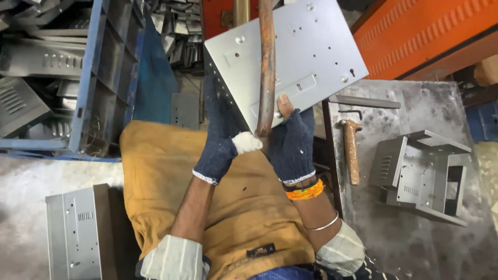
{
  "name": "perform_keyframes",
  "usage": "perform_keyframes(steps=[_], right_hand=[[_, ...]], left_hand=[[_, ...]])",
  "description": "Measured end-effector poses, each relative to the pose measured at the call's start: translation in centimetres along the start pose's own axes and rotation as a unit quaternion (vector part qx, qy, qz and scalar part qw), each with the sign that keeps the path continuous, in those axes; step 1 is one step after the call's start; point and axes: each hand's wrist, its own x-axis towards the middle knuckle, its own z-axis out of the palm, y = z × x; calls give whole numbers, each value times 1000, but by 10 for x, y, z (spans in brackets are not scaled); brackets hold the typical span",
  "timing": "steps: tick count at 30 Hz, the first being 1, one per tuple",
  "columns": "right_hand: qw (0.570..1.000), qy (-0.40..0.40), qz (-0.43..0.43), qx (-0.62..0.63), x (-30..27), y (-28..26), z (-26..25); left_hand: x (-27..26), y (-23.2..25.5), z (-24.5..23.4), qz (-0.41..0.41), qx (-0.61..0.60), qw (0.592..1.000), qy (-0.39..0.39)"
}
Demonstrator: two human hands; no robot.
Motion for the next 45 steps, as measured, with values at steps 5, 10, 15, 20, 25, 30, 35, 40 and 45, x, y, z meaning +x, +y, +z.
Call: perform_keyframes(steps=[5,10,15,20,25,30,35,40,45], right_hand=[[999,-23,-30,-20,-6,-4,-8],[999,-23,-2,-31,-24,-22,-8],[995,-80,28,-57,-31,-47,-19],[988,-97,45,-111,-17,-49,-42],[990,-45,86,-100,4,-62,-46],[991,-48,58,-109,21,-65,-59],[981,-36,17,-189,16,-70,-47],[974,-56,-23,-217,17,-67,-53],[973,-54,-20,-222,20,-64,-55]], left_hand=[[-11,37,3,125,19,991,-49],[-30,48,-9,-59,-258,964,25],[-46,57,-37,-76,-201,976,17],[-49,88,-26,-44,-19,999,-3],[-43,85,-18,-26,4,1000,5],[-27,92,-3,6,-11,999,-33],[-34,68,0,-56,21,998,11],[-34,71,4,-13,10,1000,22],[-33,68,-2,10,-19,1000,-10]])
